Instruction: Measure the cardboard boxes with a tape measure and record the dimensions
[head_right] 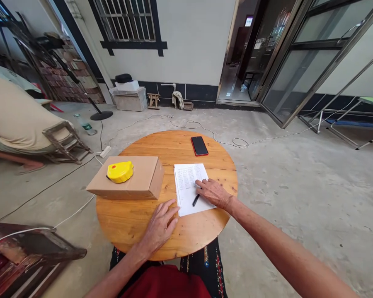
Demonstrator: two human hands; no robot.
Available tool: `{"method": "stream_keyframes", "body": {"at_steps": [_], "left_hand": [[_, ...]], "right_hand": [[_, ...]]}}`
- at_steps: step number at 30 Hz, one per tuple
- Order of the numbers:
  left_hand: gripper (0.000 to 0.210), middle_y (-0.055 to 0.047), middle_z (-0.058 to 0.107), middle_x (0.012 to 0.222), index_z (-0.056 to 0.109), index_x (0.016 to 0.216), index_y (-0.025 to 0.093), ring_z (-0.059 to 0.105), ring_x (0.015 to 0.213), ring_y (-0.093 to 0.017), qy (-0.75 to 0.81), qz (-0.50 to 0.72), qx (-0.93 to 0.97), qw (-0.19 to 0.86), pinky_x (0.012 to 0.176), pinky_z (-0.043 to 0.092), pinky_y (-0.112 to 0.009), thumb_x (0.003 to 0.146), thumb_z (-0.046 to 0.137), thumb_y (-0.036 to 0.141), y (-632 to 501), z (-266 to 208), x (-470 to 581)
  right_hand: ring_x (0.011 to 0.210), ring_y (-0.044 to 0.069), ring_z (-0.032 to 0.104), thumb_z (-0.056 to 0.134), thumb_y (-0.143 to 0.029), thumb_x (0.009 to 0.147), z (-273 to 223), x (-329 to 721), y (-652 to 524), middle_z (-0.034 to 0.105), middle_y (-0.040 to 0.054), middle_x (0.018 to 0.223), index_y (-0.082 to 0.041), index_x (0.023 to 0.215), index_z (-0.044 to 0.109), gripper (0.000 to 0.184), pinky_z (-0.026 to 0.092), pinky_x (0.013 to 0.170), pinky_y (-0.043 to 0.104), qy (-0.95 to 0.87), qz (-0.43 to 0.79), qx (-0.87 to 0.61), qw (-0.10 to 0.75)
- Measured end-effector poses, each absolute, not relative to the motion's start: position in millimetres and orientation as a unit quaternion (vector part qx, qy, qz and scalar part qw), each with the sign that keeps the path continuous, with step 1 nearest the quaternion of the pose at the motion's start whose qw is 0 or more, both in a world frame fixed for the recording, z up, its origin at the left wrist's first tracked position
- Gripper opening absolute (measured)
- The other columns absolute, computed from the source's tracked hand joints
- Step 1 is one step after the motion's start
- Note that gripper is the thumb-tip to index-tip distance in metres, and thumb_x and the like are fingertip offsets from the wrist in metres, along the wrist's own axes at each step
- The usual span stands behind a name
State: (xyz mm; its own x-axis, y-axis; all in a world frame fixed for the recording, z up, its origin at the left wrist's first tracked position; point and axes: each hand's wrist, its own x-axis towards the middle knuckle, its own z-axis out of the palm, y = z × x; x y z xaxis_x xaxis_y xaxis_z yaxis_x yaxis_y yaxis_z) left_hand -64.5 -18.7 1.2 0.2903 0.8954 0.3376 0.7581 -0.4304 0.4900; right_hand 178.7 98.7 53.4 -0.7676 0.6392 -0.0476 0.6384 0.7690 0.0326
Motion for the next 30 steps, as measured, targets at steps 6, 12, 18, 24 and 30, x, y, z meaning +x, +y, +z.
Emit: {"method": "stream_keyframes", "body": {"at_steps": [6, 12, 18, 24, 30], "left_hand": [[0.035, -0.01, 0.056, 0.133, 0.063, 0.119, 0.022, 0.052, 0.118, -0.027, 0.538, 0.256, 0.795, 0.114, 0.099, 0.046, -0.045, 0.085, 0.058, 0.015, -11.1, -2.1, -57.9], [0.033, -0.009, 0.058, 0.129, 0.063, 0.117, 0.023, 0.05, 0.119, -0.028, 0.541, 0.251, 0.797, 0.1, 0.099, 0.043, -0.047, 0.085, 0.06, 0.017, -10.4, -7.9, -53.7], [0.034, -0.009, 0.059, 0.124, 0.061, 0.12, 0.023, 0.052, 0.115, -0.028, 0.554, 0.259, 0.785, 0.101, 0.097, 0.044, -0.046, 0.086, 0.062, 0.02, -5.9, -12.1, -52.4], [0.037, -0.01, 0.049, 0.142, 0.061, 0.12, 0.024, 0.05, 0.12, -0.029, 0.557, 0.241, 0.788, 0.101, 0.097, 0.043, -0.047, 0.084, 0.063, 0.019, -4.3, -9.7, -53.7], [0.032, -0.007, 0.052, 0.144, 0.063, 0.118, 0.024, 0.049, 0.121, -0.03, 0.53, 0.224, 0.812, 0.098, 0.099, 0.041, -0.049, 0.087, 0.06, 0.021, -3.7, -5.6, -55.6]], "right_hand": [[0.073, 0.02, 0.061, 0.038, -0.014, 0.092, 57.6, 199.7, 86.0, 0.069, 0.0084, 0.083, -0.016, 0.104, 0.061, 0.025, 0.041, 0.069, 0.03, 0.871, -0.003, 0.485, -0.081], [0.061, 0.018, 0.057, 0.042, -0.034, 0.085, 37.1, 218.6, 71.1, 0.062, 0.001, 0.067, -0.019, 0.083, 0.061, 0.023, 0.038, 0.057, 0.027, 0.672, -0.201, 0.68, -0.212], [0.058, 0.017, 0.054, 0.047, -0.037, 0.081, 14.5, 219.7, 70.4, 0.061, 0.0006, 0.06, -0.02, 0.069, 0.061, 0.025, 0.034, 0.053, 0.026, 0.666, -0.25, 0.681, -0.175], [0.055, 0.016, 0.052, 0.05, -0.039, 0.081, 17.5, 214.9, 68.6, 0.061, -0.0001, 0.059, -0.021, 0.068, 0.06, 0.024, 0.032, 0.052, 0.025, 0.669, -0.276, 0.669, -0.166], [0.052, 0.016, 0.049, 0.051, -0.042, 0.083, 19.1, 214.0, 66.5, 0.055, -0.002, 0.054, -0.021, 0.064, 0.058, 0.029, 0.032, 0.049, 0.025, 0.674, -0.282, 0.658, -0.179]]}}
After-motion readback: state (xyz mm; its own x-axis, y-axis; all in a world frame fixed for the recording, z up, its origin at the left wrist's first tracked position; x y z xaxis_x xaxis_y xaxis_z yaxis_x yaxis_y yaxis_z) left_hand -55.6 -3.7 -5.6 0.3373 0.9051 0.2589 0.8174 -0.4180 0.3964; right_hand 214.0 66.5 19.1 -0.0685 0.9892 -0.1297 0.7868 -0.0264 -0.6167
